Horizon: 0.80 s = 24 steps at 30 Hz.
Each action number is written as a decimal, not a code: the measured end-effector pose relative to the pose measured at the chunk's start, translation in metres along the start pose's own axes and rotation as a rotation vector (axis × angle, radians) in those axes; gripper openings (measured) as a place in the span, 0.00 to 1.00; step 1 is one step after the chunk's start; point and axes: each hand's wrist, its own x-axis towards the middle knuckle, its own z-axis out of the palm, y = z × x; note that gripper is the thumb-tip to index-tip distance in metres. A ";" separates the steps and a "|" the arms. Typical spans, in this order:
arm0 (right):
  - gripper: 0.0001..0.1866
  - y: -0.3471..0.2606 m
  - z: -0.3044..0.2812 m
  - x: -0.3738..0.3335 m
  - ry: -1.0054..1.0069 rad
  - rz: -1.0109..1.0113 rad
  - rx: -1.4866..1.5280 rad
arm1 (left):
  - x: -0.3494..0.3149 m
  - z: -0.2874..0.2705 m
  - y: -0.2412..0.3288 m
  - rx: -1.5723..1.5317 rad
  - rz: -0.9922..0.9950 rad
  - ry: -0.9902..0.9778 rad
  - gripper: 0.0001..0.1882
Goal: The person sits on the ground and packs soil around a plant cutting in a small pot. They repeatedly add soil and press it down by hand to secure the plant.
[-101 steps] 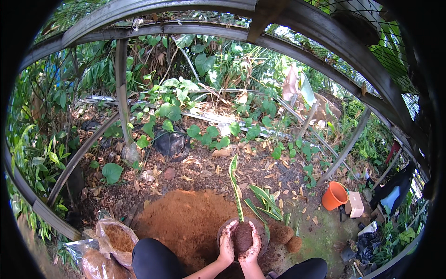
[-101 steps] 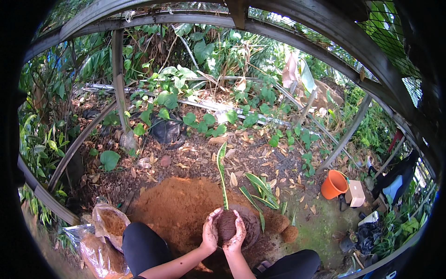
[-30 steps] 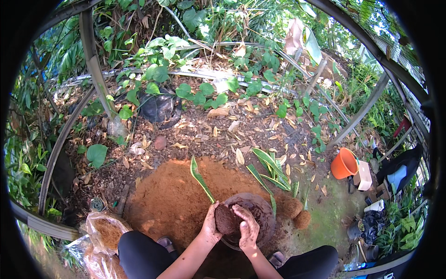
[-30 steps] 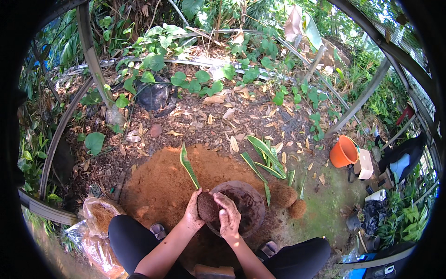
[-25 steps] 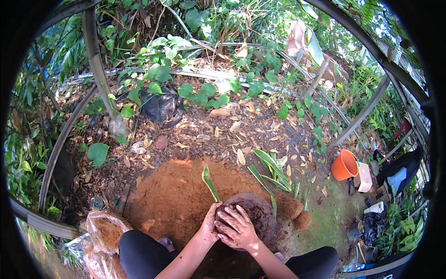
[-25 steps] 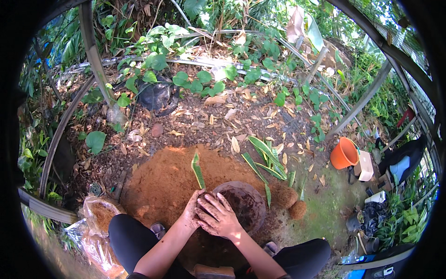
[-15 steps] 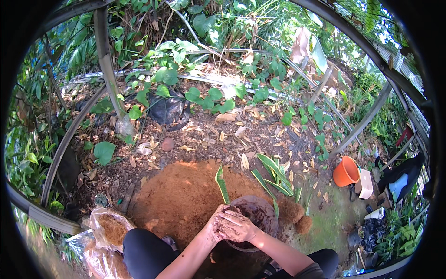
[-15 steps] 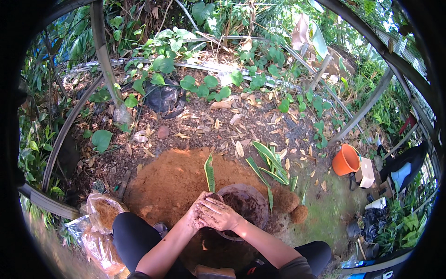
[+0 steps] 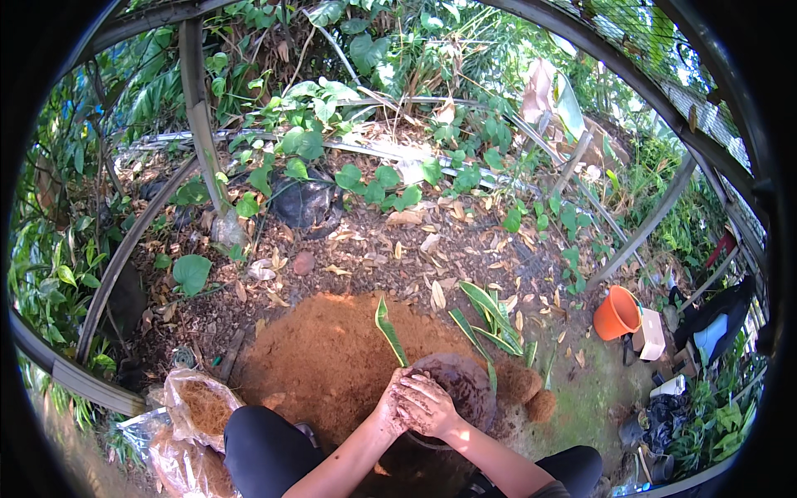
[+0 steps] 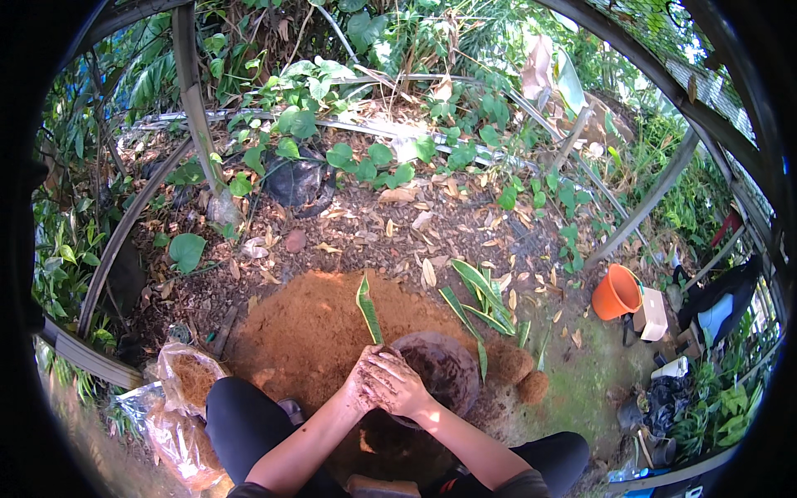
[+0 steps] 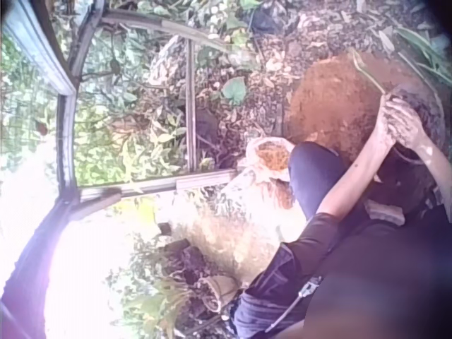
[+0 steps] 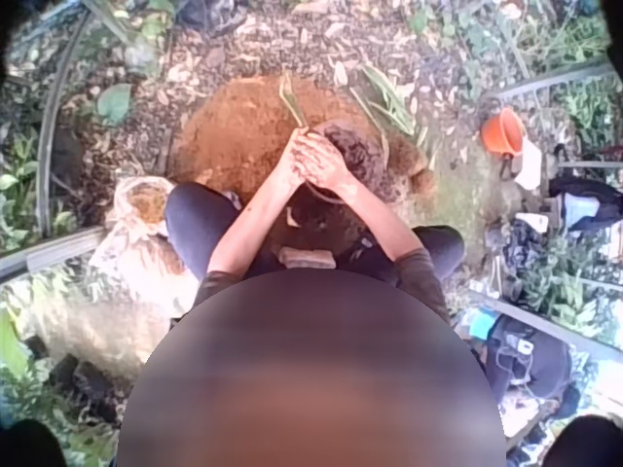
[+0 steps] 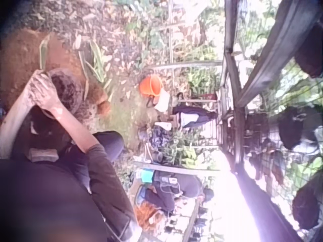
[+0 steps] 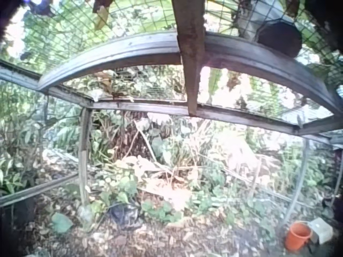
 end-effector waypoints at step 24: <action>0.13 -0.003 0.008 0.028 0.117 0.041 0.003 | 0.000 0.005 0.012 -0.102 0.135 -0.084 0.14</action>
